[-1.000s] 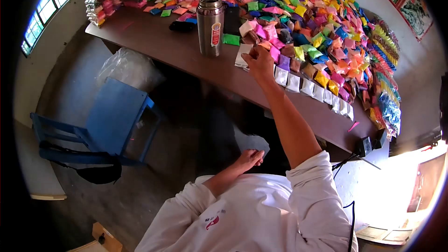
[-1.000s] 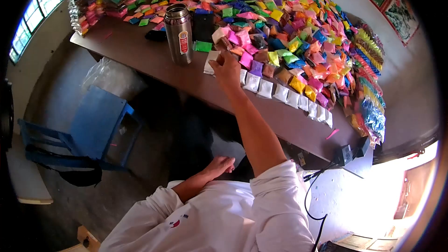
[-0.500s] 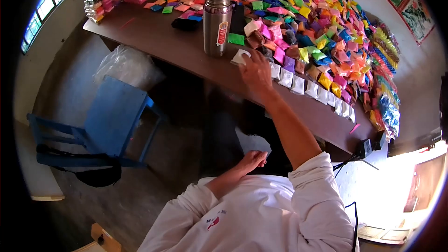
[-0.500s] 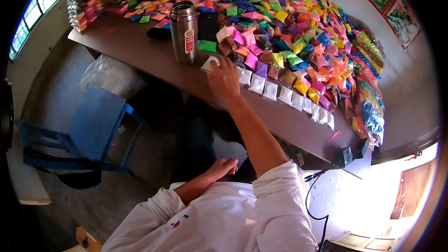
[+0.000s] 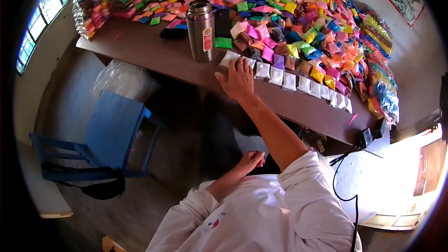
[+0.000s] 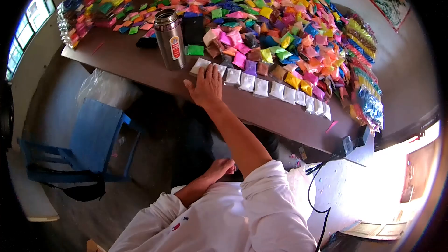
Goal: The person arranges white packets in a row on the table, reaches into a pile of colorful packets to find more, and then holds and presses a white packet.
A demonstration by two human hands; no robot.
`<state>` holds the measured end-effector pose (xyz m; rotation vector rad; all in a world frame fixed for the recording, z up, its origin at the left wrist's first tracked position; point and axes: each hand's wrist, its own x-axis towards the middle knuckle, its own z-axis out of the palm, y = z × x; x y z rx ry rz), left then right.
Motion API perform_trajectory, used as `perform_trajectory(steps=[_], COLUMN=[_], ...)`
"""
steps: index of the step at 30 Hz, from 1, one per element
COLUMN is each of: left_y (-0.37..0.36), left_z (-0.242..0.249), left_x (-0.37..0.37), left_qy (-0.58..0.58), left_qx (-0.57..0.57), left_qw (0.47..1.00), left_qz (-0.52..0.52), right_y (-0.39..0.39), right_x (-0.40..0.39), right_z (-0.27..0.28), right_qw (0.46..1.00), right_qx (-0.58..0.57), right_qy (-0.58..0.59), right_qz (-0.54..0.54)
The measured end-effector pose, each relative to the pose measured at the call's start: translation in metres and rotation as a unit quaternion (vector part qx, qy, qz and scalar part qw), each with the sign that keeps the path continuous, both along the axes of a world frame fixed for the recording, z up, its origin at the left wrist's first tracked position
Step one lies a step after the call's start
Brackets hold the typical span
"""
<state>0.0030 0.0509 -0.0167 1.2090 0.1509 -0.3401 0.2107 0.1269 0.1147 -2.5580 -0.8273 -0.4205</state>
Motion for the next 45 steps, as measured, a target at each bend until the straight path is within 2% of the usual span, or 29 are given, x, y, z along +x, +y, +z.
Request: perform_trajectory(steps=[3, 5, 8, 9, 12, 19, 23, 27, 29, 32, 33, 35, 39, 43, 45], left_y=[-0.001, 0.000, 0.000, 0.001, -0.002, -0.005, -0.004, -0.004, -0.004, -0.008, -0.009, -0.009, -0.008, -0.008, -0.008], left_z=[0.005, 0.009, 0.006, 0.004, 0.000, 0.005, 0.006, 0.004, -0.006, 0.001, 0.000, -0.006, -0.001, -0.005, -0.008], left_x=[0.001, 0.000, 0.000, 0.001, 0.001, 0.004, 0.002, 0.003, 0.004, 0.005, 0.007, 0.009, 0.007, 0.005, 0.006], left_qy=[0.029, 0.023, 0.012, 0.012, -0.016, -0.017, 0.006, 0.034, 0.034, 0.070, 0.067, 0.063, 0.055, 0.062, 0.079], left_qx=[0.005, 0.003, 0.004, 0.005, 0.035, 0.067, 0.049, 0.057, 0.064, 0.070, 0.070, 0.062, 0.070, 0.057, 0.047], left_qw=[1.000, 1.000, 1.000, 1.000, 0.999, 0.997, 0.999, 0.998, 0.997, 0.995, 0.995, 0.995, 0.995, 0.996, 0.996], left_qz=[0.004, 0.015, 0.012, 0.009, -0.006, -0.015, 0.000, -0.006, -0.019, -0.027, -0.030, -0.042, -0.033, -0.008, 0.005], right_y=[-0.004, -0.015, -0.045, -0.058, -0.090, -0.088, -0.098, -0.145, -0.169, -0.189, -0.189, -0.182, -0.164, -0.174, -0.195], right_x=[0.006, 0.008, -0.002, -0.002, -0.001, 0.000, 0.004, 0.003, 0.012, 0.015, 0.014, 0.013, 0.009, 0.013, 0.016], right_z=[0.003, 0.006, 0.024, 0.023, 0.010, -0.006, 0.000, 0.021, 0.012, 0.012, 0.007, -0.009, -0.003, 0.007, 0.016], right_qw=[0.998, 0.996, 0.989, 0.988, 0.984, 0.990, 0.993, 0.981, 0.976, 0.981, 0.981, 0.980, 0.983, 0.980, 0.973], right_qx=[0.049, 0.080, 0.116, 0.117, 0.077, 0.022, 0.080, 0.079, 0.081, 0.076, 0.076, 0.036, 0.059, 0.095, 0.110], right_qy=[0.021, -0.012, -0.086, -0.086, -0.070, -0.065, -0.022, -0.105, -0.106, 0.022, 0.019, -0.064, -0.010, -0.016, -0.056], right_qz=[0.032, 0.033, -0.042, -0.045, -0.146, -0.124, -0.089, -0.142, -0.170, -0.174, -0.178, -0.187, -0.171, -0.173, -0.196])
